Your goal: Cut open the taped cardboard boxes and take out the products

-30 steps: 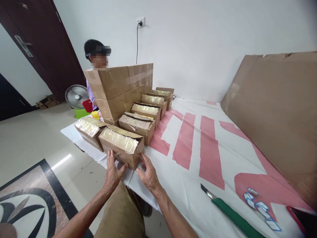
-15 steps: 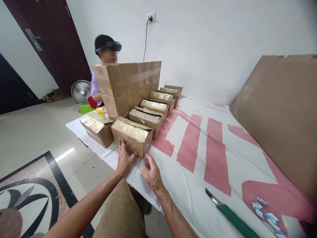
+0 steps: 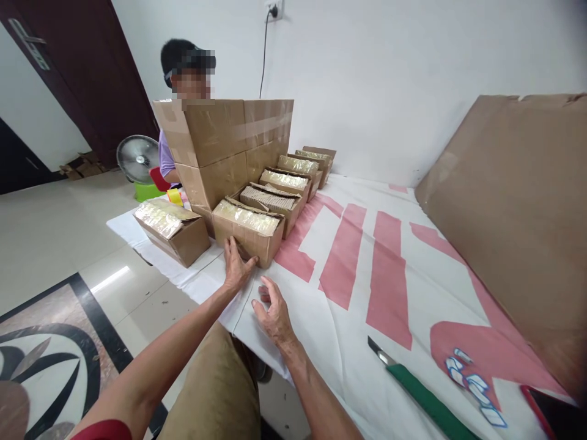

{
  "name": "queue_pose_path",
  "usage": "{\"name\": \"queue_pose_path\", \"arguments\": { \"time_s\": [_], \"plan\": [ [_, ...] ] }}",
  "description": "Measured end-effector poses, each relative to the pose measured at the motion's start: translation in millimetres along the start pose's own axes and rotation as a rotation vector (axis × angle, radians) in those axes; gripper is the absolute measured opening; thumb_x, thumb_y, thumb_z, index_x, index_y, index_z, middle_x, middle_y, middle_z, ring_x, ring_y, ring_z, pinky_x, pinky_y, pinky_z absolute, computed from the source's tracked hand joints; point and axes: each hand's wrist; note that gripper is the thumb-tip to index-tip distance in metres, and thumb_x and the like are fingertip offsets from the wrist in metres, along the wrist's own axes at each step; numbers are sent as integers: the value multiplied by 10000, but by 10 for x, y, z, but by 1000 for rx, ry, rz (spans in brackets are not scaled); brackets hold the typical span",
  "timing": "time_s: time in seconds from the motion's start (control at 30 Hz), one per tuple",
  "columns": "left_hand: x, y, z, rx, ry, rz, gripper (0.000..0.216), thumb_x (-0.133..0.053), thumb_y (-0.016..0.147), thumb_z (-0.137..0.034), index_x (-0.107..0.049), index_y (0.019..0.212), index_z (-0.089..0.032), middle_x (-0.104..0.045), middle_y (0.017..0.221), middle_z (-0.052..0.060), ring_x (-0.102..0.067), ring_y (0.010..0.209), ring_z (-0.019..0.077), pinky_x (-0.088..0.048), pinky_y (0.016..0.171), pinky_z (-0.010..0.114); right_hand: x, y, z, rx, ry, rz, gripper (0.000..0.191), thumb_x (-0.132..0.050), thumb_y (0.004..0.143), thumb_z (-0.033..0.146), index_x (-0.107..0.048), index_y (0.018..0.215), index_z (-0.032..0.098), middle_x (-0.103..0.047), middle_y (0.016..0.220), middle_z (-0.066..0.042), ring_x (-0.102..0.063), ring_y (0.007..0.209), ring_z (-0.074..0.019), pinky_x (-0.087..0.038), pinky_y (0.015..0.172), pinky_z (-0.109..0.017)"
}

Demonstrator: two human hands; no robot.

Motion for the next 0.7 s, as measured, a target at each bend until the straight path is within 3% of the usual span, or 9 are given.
{"name": "queue_pose_path", "arguments": {
  "time_s": [0.2, 0.33, 0.43, 0.53, 0.6, 0.7],
  "plan": [
    [99, 29, -35, -16, 37, 67, 1081, -795, 734, -233, -235, 1657, -166, -165, 1771, 242, -91, 1676, 420, -180, 1347, 614, 48, 42, 49, -27, 11, -6, 571, -631, 826, 281, -630, 1393, 215, -679, 1424, -152, -750, 1087, -248, -639, 914, -400],
    [362, -155, -76, -60, 70, 79, 941, -724, 740, -169, -366, 1610, -153, -292, 1727, 244, -232, 1645, 431, -254, 1322, 631, 89, 86, 81, -32, 23, 2, 478, -632, 835, 332, -698, 1287, 193, -688, 1415, -182, -760, 1073, -265, -643, 905, -416],
    [715, -400, -125, -270, 92, 90, 769, -679, 787, -180, -498, 1534, -220, -449, 1652, 194, -413, 1570, 391, -355, 1293, 585, 99, 112, 76, -37, 35, 8, 408, -644, 840, 383, -738, 1185, 186, -703, 1390, -200, -749, 1110, -292, -643, 915, -451],
    [1203, -469, -164, -409, 109, 2, 626, -655, 852, -222, -558, 1467, -279, -526, 1595, 144, -476, 1526, 342, -369, 1296, 527, 103, 124, 63, -45, 37, 21, 381, -660, 837, 436, -761, 1113, 194, -717, 1375, -196, -731, 1160, -309, -641, 924, -470],
    [1576, -296, -152, -401, 121, -115, 621, -658, 872, -262, -531, 1480, -247, -496, 1604, 158, -407, 1565, 344, -309, 1321, 543, 109, 131, 67, -52, 27, 31, 383, -663, 832, 452, -770, 1096, 196, -734, 1350, -188, -733, 1155, -307, -640, 932, -471],
    [2105, 264, -59, -321, 127, -301, 745, -664, 853, -307, -427, 1548, -179, -386, 1654, 203, -293, 1608, 377, -264, 1314, 599, 129, 145, 90, -65, -3, 41, 392, -661, 838, 460, -775, 1103, 194, -762, 1300, -172, -744, 1129, -299, -631, 961, -473]
  ]
}}
Point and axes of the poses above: each hand's wrist, its own y-axis towards the middle knuckle, its own x-axis out of the back of the hand, z = x × y
